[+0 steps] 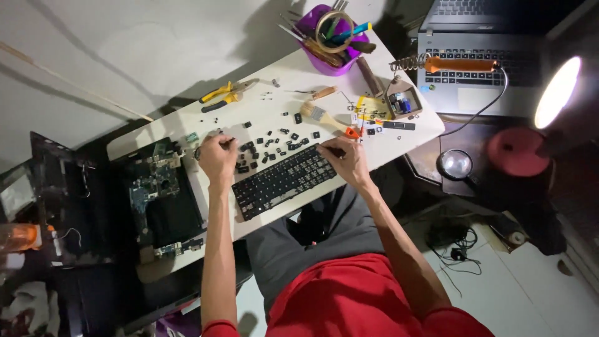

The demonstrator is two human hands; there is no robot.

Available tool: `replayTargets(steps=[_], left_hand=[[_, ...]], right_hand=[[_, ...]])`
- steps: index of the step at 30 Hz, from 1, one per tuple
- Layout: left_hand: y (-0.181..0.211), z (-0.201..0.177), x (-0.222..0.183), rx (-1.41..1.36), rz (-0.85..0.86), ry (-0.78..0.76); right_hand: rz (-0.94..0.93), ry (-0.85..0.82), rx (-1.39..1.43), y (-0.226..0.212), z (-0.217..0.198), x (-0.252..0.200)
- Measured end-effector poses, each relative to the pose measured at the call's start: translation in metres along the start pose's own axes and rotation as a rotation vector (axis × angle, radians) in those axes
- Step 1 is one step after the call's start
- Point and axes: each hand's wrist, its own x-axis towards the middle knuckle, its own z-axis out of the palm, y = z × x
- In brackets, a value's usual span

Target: Manually reinstalling individual keycaps onto a laptop keyboard frame during a repair.

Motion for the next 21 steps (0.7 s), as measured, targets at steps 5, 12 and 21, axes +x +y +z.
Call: replayTargets(steps=[5, 12, 21], left_hand=[[0.009, -0.006, 0.004, 0.012, 0.018, -0.038], [0.030, -0.020, -0.013, -0.144, 0.115, -0.059], [0.108, -0.054, -0.095, -0.592, 0.246, -0.209]], right_hand=[[-0.011, -0.019, 0.001, 0.002, 0.000, 0.002], [-0.038, -0.029, 0.013, -0.001, -0.002, 0.001], [-0.092, -0.064, 0.016, -0.002, -0.005, 0.003]])
